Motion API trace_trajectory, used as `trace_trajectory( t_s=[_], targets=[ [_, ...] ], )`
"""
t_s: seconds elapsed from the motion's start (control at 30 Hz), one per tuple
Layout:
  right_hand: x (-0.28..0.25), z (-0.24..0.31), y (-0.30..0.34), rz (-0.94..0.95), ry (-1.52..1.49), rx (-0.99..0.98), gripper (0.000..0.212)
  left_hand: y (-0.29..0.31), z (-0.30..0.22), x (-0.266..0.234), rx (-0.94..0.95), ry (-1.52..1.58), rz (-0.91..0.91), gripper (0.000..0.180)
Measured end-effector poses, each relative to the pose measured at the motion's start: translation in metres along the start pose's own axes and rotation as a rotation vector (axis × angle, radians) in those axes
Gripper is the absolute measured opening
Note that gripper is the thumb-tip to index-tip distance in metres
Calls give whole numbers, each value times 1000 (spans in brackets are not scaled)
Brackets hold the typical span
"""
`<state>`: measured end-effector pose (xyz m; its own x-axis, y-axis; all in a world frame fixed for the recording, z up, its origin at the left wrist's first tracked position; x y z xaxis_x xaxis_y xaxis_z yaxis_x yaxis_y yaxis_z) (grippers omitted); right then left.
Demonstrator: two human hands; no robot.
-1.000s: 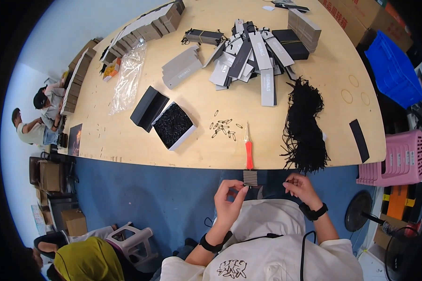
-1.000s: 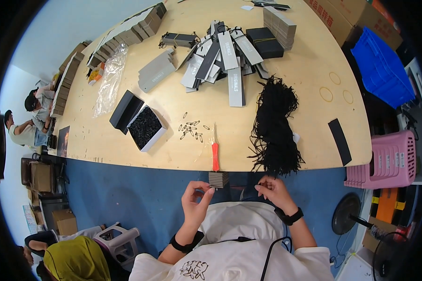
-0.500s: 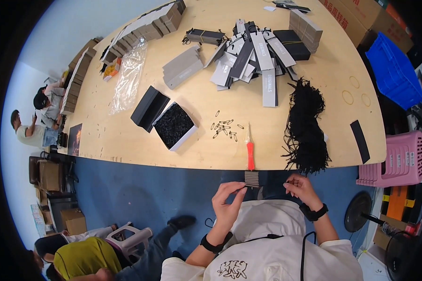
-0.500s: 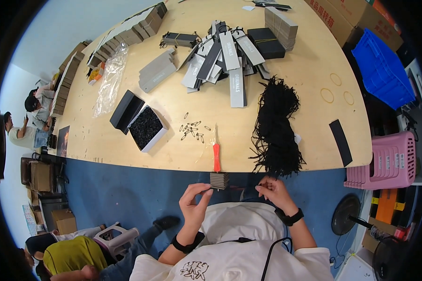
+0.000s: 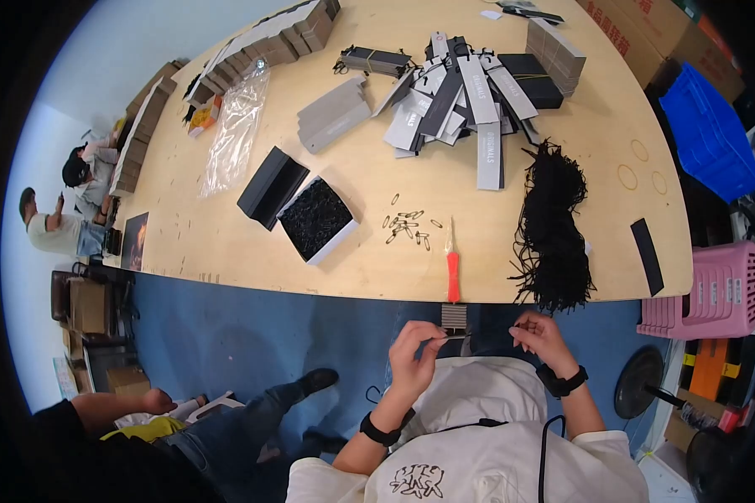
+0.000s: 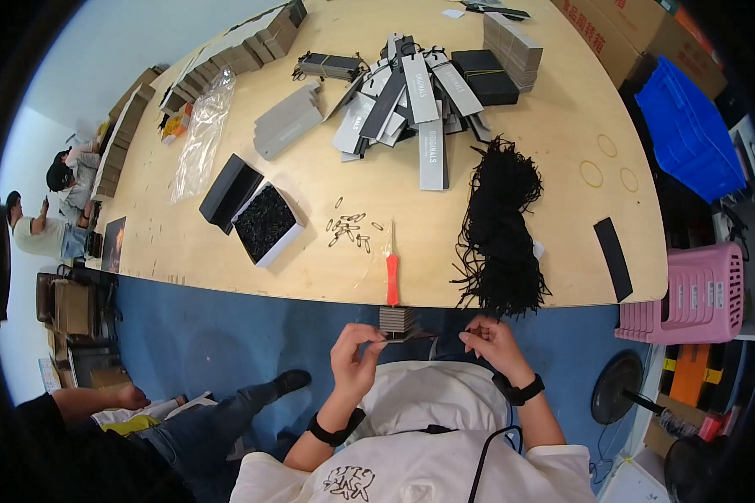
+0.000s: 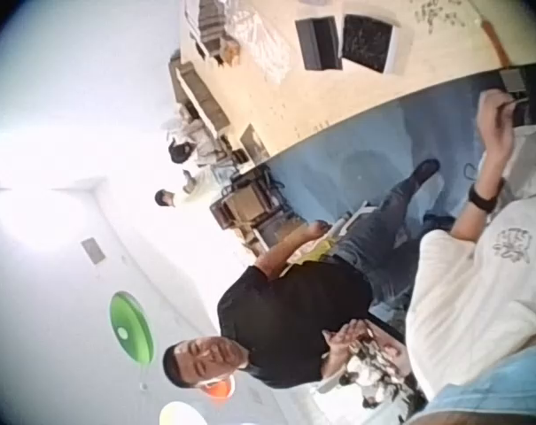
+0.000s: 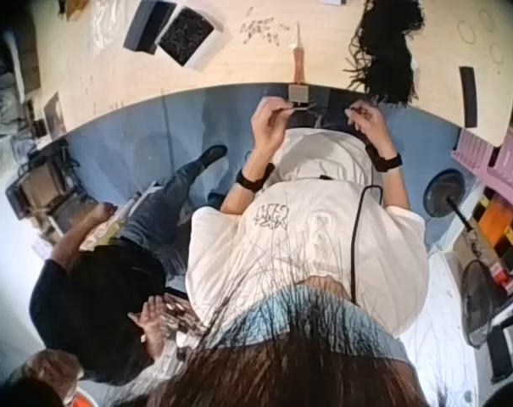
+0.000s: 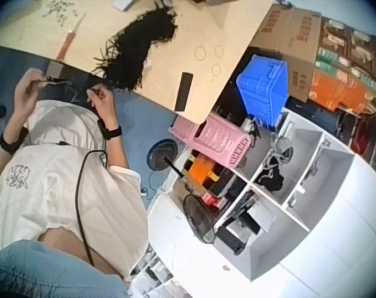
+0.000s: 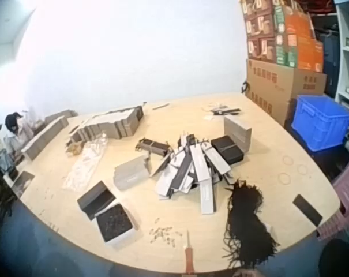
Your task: Threading elastic cords through pre-cut tags and tying them.
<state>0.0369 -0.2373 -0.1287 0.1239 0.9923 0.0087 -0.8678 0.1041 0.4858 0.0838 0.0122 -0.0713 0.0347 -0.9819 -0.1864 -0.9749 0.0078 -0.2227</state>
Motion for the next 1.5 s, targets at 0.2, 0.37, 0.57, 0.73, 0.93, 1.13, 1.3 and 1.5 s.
trace_trajectory(
  t_s=[0.2, 0.37, 0.57, 0.73, 0.93, 1.13, 1.3, 1.5],
  targets=[
    [0, 4, 2, 33, 30, -5, 13, -4, -4, -3, 162, -51, 145, 16],
    [-2, 5, 5, 35, 19, -16, 13, 5, 5, 3, -122, 71, 178, 7],
    [-2, 13, 13, 46, -16, -47, 12, 4, 6, 6, -168, 24, 187, 7],
    [4, 28, 20, 60, -32, -80, 11, -1, -7, 4, -97, -46, 183, 6],
    [24, 51, 28, 70, -9, -110, 11, -5, -21, 1, 17, -175, 191, 2],
    [41, 87, 38, 10, 289, -376, 10, 2, -33, -1, -309, 298, 241, 4],
    [46, 108, 50, 4, 333, -497, 11, 4, -48, 12, -324, 319, 297, 7],
    [46, 113, 58, -72, 420, -719, 10, -2, -70, 27, 257, -13, 309, 18]
  ],
)
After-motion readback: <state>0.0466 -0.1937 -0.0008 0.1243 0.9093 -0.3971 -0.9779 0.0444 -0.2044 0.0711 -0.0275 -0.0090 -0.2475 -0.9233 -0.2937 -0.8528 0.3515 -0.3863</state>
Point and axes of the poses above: each hand's wrist, its own y-axis away from the middle knuckle, its own x-axis out of the palm, z = x × y, the point moved 3 cm from there along -y, towards the middle knuckle, and after that the axes turned 9 degrees about -z, right-handed, at the moved point
